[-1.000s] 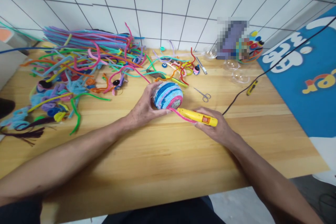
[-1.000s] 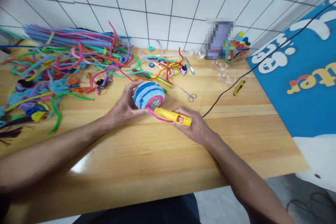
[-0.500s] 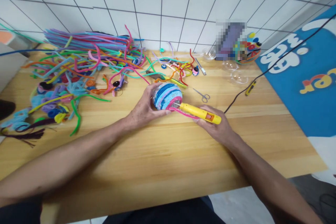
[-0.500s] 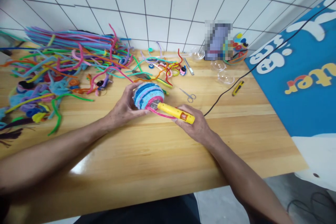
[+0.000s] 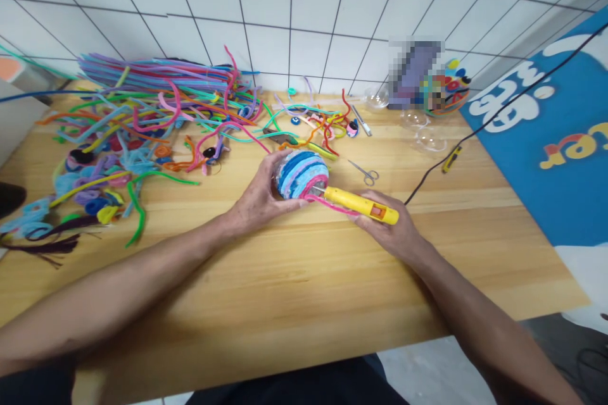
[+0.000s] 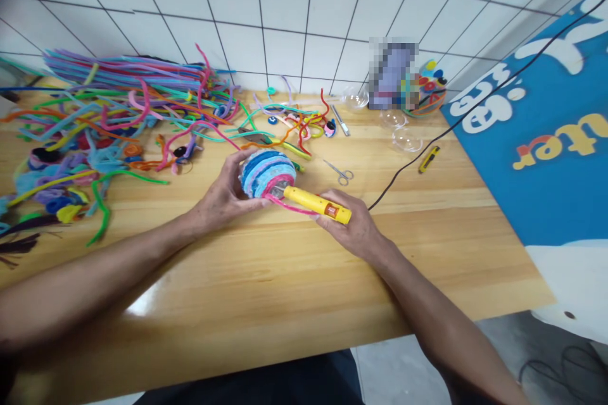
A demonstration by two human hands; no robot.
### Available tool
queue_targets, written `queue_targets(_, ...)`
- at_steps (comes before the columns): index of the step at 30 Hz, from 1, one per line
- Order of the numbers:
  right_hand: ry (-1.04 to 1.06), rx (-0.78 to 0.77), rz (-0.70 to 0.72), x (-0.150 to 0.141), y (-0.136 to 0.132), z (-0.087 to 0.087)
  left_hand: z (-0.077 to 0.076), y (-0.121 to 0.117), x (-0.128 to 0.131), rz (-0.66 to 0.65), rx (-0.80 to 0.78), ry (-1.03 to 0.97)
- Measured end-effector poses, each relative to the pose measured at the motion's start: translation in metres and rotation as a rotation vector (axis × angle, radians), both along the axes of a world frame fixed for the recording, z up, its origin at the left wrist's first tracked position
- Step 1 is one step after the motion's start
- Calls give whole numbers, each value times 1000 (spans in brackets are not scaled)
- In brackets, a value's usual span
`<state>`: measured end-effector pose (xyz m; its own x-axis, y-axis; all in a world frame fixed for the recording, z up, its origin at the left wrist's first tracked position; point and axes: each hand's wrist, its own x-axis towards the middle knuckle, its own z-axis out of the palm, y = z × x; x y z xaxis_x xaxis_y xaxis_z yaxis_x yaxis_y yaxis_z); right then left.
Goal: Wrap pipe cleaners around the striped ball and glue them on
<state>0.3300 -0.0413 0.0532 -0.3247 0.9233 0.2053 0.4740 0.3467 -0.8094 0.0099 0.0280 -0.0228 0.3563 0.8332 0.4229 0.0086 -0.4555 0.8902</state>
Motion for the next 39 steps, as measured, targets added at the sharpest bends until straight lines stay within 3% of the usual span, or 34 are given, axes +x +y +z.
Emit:
queue_targets(5, 24, -14, -48, 1, -1, 1, 1, 0, -2, -1, 3, 21)
queue_targets(11, 14, -21, 47, -4, -2, 3, 2, 0, -1, 20, 1, 9)
queue_targets(15, 21, -5, -4, -4, -2, 1, 3, -1, -2, 9, -10, 11)
queue_targets(35, 17, 1, 50, -5, -1, 5, 5, -3, 0, -1, -21, -3)
queue_targets(39, 21, -26, -15, 0, 0, 3, 4, -3, 0, 3, -20, -2)
